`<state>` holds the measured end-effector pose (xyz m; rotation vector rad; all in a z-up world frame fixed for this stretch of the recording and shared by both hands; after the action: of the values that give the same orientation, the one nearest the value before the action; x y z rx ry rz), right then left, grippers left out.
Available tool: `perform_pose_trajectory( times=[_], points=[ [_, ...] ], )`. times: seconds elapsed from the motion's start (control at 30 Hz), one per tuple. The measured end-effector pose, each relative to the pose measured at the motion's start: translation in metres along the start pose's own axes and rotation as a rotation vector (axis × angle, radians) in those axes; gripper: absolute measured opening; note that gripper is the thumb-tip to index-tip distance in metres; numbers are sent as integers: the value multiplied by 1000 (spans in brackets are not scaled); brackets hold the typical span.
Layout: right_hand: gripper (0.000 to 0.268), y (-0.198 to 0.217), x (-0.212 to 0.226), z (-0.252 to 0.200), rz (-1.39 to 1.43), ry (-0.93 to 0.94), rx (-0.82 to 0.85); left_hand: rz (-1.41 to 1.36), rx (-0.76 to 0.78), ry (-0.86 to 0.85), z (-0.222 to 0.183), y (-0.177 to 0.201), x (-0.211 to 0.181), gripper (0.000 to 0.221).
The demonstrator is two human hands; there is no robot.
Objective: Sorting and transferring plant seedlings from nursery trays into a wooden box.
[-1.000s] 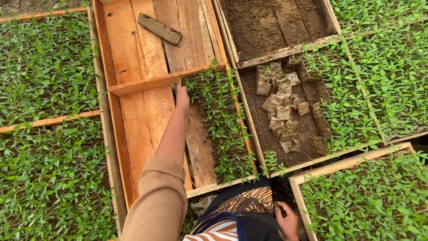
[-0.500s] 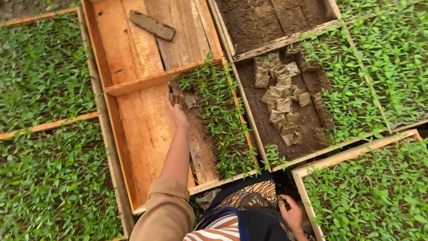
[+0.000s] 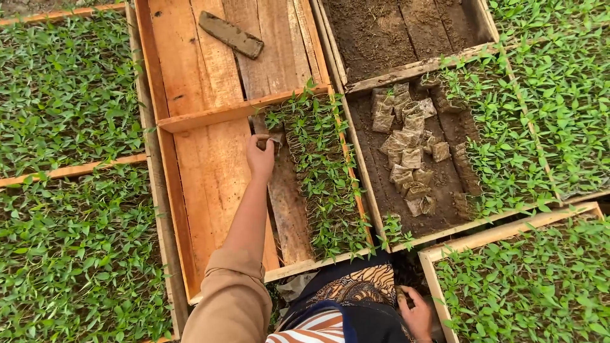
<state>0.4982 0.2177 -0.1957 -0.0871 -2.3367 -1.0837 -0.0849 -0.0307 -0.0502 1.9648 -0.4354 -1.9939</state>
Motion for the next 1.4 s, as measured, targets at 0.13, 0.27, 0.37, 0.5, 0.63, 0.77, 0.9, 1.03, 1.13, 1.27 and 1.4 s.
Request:
perform_pose_trajectory(
  times=[0.13, 0.27, 0.37, 0.5, 0.63, 0.77, 0.9, 1.03, 1.13, 1.27, 1.4],
  points=[
    [27, 0, 0, 0, 0, -10, -11, -194, -27, 221, 15, -2, -11, 5],
    [28, 0, -3, 0, 62, -54, -5, -686, -44, 458, 16, -10, -19, 29],
    [28, -2, -6, 2, 113, -54, 2, -482, 28, 296, 22, -13, -7, 45],
    [28, -4, -12, 2, 114, -53, -3, -186, 116, 23, 25, -9, -19, 54],
    [29, -9, -18, 8, 112, -14, -34, -31, 101, 27, 30, 3, -38, 66],
    [28, -12, -24, 9, 130, -86, -22, -36, 268, 14, 34, 1, -51, 74],
    [28, -10, -20, 8, 119, -75, -21, -53, 394, -55, 35, -4, -49, 76],
    [27, -8, -15, 5, 131, -99, 1, 125, 400, -83, 42, -7, -44, 72],
    [24, -5, -6, 2, 81, -100, -15, 120, 422, 35, 33, 2, -56, 65],
    [23, -4, -5, 2, 131, -80, -26, 117, 462, 22, 33, -1, -43, 96],
    [26, 3, 1, -3, 58, -101, 16, 140, 467, -44, 25, 6, -39, 72]
  ],
)
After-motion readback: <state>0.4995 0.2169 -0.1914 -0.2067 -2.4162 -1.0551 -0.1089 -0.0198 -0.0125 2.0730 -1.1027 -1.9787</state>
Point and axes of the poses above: each hand's wrist, its own z-axis towards the middle knuckle, its own y-axis out of the back of the hand, x = y × z, the point moved 6 cm from there along z, towards the middle knuckle, and after that the axes turned 8 degrees about -y, right-handed, at the moved point
